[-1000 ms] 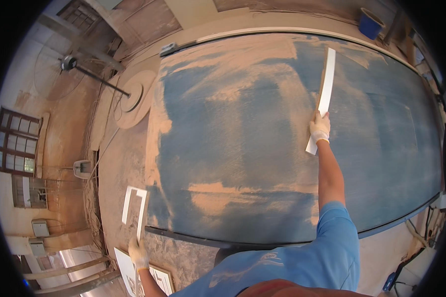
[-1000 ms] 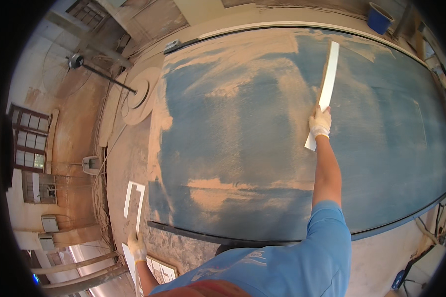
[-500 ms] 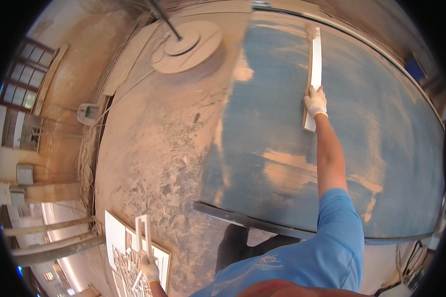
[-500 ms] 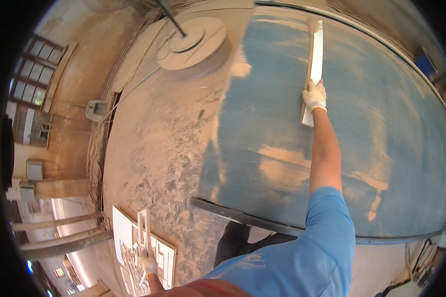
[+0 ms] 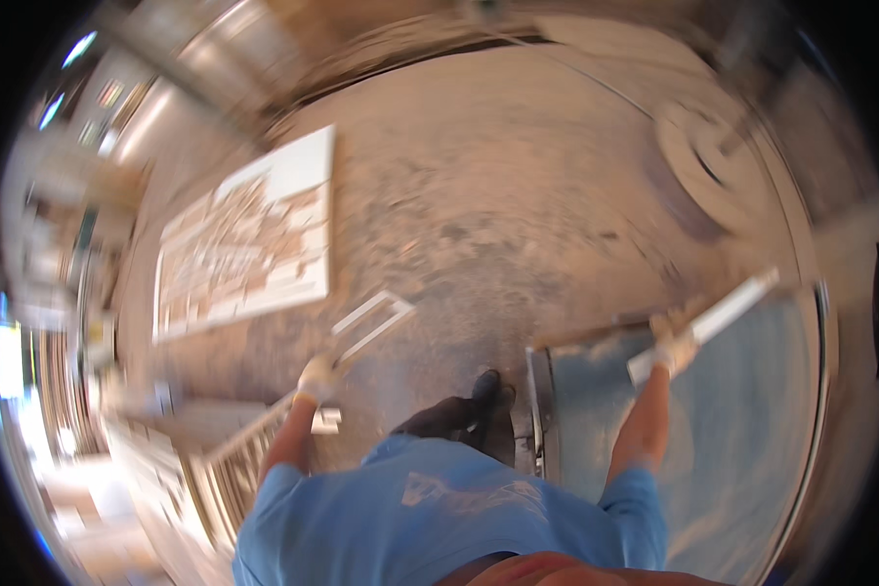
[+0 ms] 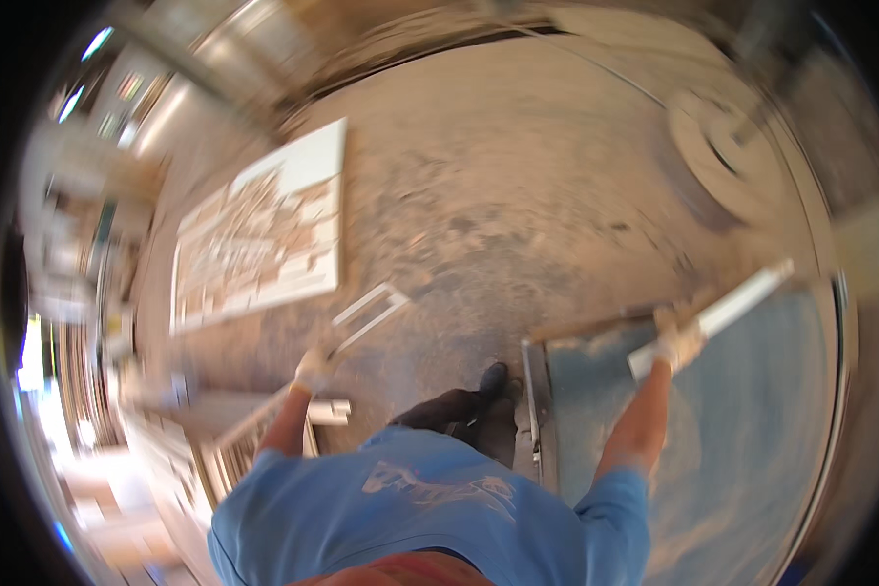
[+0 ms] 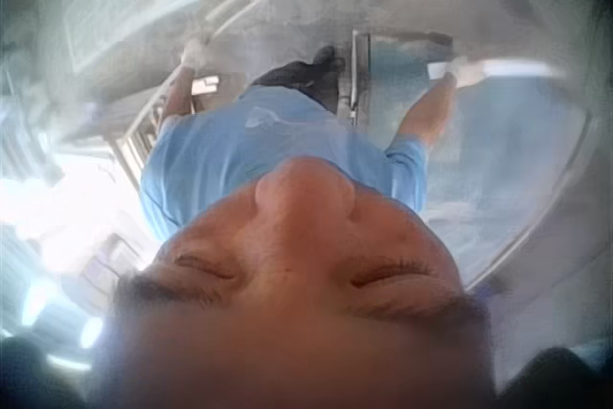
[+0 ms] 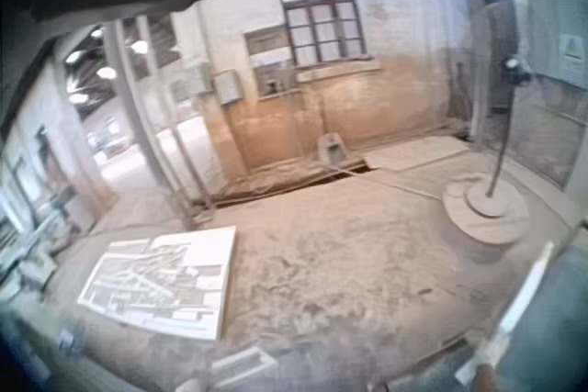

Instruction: The person repeatedly picks up white rectangular wood panels and strips from a workbench and stacks them on the floor. They handle the pieces one at a time, aligning them into neat piles. The person also moves smaller offcuts to a separate scrap pile.

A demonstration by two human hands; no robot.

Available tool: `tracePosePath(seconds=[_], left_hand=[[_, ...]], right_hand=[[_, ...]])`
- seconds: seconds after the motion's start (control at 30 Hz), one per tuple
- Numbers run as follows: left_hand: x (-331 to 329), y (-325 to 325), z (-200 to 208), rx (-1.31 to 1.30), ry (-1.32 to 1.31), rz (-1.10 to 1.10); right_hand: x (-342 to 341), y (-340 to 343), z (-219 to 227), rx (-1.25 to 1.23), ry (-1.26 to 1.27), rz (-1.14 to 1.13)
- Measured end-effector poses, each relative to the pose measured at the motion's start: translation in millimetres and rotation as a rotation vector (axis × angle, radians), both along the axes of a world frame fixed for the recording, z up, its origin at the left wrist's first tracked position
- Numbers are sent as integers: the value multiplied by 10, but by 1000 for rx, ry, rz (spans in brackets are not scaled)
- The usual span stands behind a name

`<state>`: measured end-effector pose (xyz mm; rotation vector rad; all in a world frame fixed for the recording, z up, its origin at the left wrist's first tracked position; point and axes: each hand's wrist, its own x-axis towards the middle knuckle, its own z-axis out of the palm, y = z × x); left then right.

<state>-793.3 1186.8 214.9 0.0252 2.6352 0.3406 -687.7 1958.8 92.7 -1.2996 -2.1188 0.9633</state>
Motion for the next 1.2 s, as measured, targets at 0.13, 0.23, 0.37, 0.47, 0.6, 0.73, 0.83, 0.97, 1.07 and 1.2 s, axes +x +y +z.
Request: tracePosePath(seconds=[0.13,0.23,0.37,0.47,0.6,0.73,0.83,0.97,1.07,1.2], left_hand=[[376,-27,56,-41,-152,205],[594,-200,-137,45,-149,358],[711,-471,-759,232,-79,644],[597,-687,-1232,444,0,812],[320,-1185,-1574,665,-25,1078],[97,-1875,-1618,518,-29,1093],[-36,-2404,-1624,482,-70,1199],[-112,-2931,-1640,316,-52,1361],[-69,-3111,-1597,403,115,1568],[-89,-3357,-1521,582,319,1837]], right_hand=[[95,-70,22,329,-562,-19],[114,28,111,228,-682,45],[-299,150,138,2,-967,156],[-833,117,61,3,-1234,499],[-1696,-427,-367,317,-1538,946],[-2941,-1625,-564,578,-1522,1196],[-4032,-2741,-422,466,-1448,1313],[-5067,-4269,-207,55,-1029,1491],[-5638,-5644,-247,283,-970,1622],[-6389,-7889,-370,121,-979,1700]])
